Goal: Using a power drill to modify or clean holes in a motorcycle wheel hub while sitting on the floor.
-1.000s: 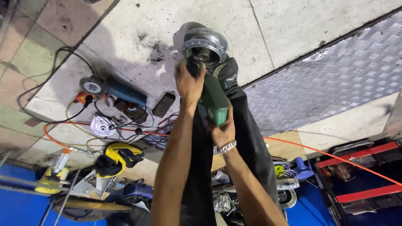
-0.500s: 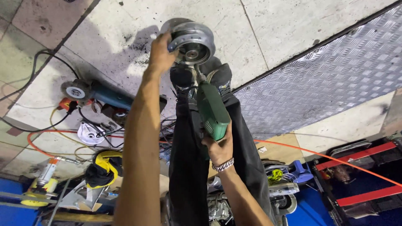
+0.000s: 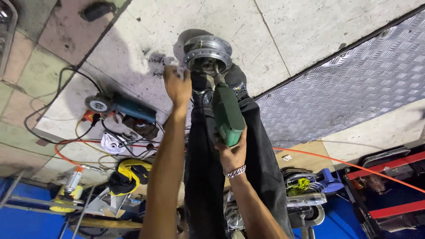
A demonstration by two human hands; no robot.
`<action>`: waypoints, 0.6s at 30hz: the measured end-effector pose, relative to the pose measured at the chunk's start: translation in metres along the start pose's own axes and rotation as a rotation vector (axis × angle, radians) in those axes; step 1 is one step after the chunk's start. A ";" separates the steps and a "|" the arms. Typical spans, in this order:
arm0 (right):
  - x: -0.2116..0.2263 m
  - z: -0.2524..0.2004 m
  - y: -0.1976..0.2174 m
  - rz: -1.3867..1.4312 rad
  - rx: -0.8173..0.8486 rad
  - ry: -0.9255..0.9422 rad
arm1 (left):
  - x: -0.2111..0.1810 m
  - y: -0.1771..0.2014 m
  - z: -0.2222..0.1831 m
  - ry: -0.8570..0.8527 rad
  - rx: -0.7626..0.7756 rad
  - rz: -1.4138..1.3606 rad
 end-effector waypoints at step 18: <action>-0.028 0.033 -0.018 -0.317 -0.031 -0.026 | -0.042 -0.055 -0.146 0.653 0.524 -0.877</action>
Point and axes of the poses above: each hand's wrist, its own z-axis towards the middle knuckle, its own y-axis out of the back of the hand, x = y × z, the point moved 9 cm from there along z, towards the middle knuckle, and after that the axes turned 1 degree about -x, right-handed, at the moved point
